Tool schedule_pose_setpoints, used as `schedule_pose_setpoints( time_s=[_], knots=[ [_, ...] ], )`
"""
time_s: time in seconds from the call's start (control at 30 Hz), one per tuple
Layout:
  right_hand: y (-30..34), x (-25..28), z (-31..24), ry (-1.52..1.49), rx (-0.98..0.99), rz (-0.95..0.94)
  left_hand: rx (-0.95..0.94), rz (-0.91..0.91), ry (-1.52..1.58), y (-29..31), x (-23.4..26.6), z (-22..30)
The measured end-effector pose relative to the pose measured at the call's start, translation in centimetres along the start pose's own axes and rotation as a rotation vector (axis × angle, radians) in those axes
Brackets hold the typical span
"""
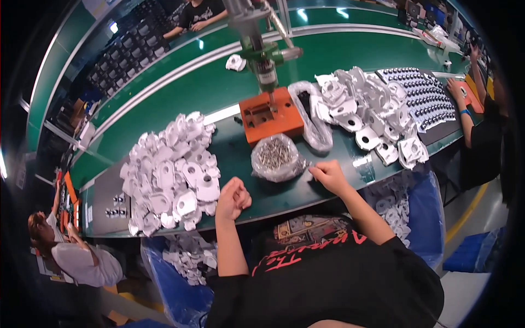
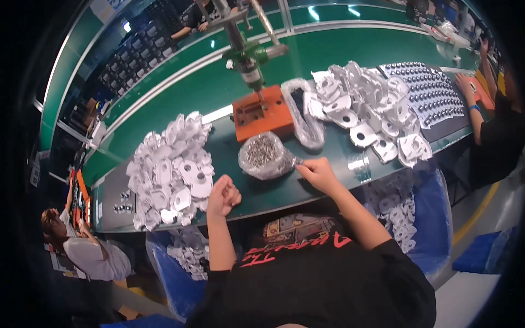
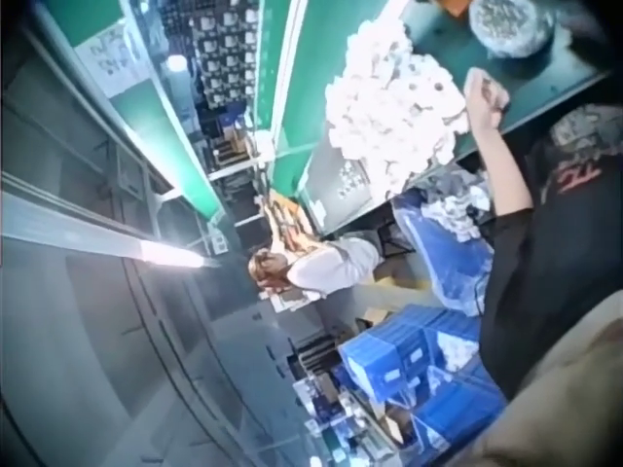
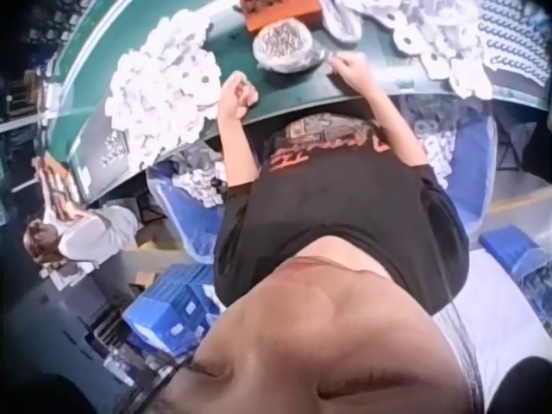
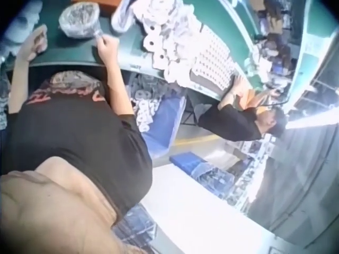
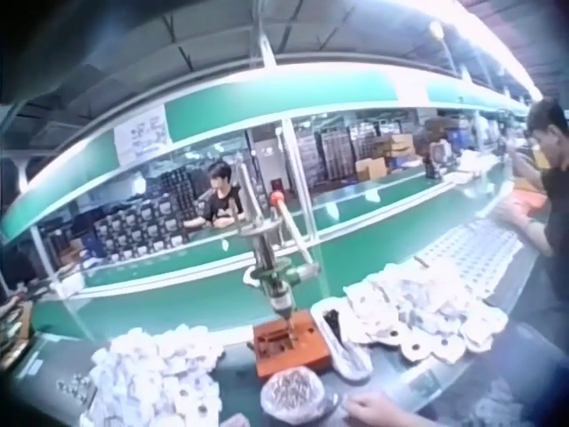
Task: Assembling small white plastic components using a manual press and metal pins at a factory workbench.
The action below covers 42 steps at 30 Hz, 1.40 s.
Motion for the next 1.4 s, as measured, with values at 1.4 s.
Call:
schedule_pose_setpoints(
  time_s=[1.4],
  knots=[
    [-10.5,2.6,-6.9,-0.399,-0.106,-0.195,-0.325,-0.138,-0.063,-9.7,-8.6,11.5]
  ],
)
Point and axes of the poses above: each hand's wrist, its own y-axis away from the middle knuckle, its own x-axis out of the back of the hand, z = x × y, the point moved 7 cm from there along -y, towards the middle knuckle, and after that the axes turned 12 degrees about z, right-handed, at the moved point
